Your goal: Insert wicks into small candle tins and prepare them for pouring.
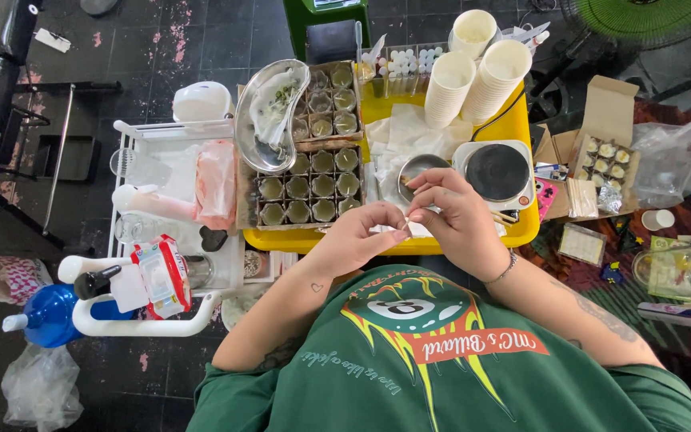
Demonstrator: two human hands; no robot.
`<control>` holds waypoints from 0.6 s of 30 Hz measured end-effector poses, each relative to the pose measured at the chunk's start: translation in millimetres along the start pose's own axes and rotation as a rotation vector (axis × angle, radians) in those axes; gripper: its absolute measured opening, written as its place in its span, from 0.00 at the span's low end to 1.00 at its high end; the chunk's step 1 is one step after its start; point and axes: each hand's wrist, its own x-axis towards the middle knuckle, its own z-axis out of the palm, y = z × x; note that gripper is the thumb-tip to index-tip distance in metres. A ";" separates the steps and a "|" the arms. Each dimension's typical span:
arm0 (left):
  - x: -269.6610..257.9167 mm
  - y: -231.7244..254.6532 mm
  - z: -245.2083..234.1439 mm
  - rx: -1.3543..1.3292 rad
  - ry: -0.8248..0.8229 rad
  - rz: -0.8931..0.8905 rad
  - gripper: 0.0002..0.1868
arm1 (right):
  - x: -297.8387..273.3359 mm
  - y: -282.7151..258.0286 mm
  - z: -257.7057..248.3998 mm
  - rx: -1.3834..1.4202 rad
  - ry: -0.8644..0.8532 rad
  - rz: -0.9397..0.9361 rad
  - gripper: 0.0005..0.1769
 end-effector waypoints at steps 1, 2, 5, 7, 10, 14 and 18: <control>-1.6 5.3 1.3 -0.001 0.003 -0.001 0.07 | -0.6 1.3 0.1 0.002 -0.003 0.000 0.06; -3.4 10.8 2.5 0.003 0.034 -0.049 0.07 | -1.1 2.3 0.3 0.034 -0.022 0.015 0.05; -8.0 36.7 8.2 0.125 0.082 -0.068 0.08 | 2.0 -1.7 -0.8 0.074 -0.049 0.043 0.04; -12.0 52.7 11.5 0.242 0.103 -0.042 0.08 | 5.2 -5.1 -1.5 0.083 -0.059 0.057 0.04; -17.9 64.8 13.4 0.524 0.131 0.044 0.07 | 7.8 -5.4 -3.9 0.074 -0.090 0.092 0.04; -24.9 70.7 12.6 0.679 0.120 0.130 0.06 | 11.2 -5.6 -10.6 0.083 -0.240 0.015 0.06; -28.3 69.7 10.9 0.795 0.089 0.226 0.06 | 12.3 -6.8 -14.8 0.080 -0.360 -0.101 0.12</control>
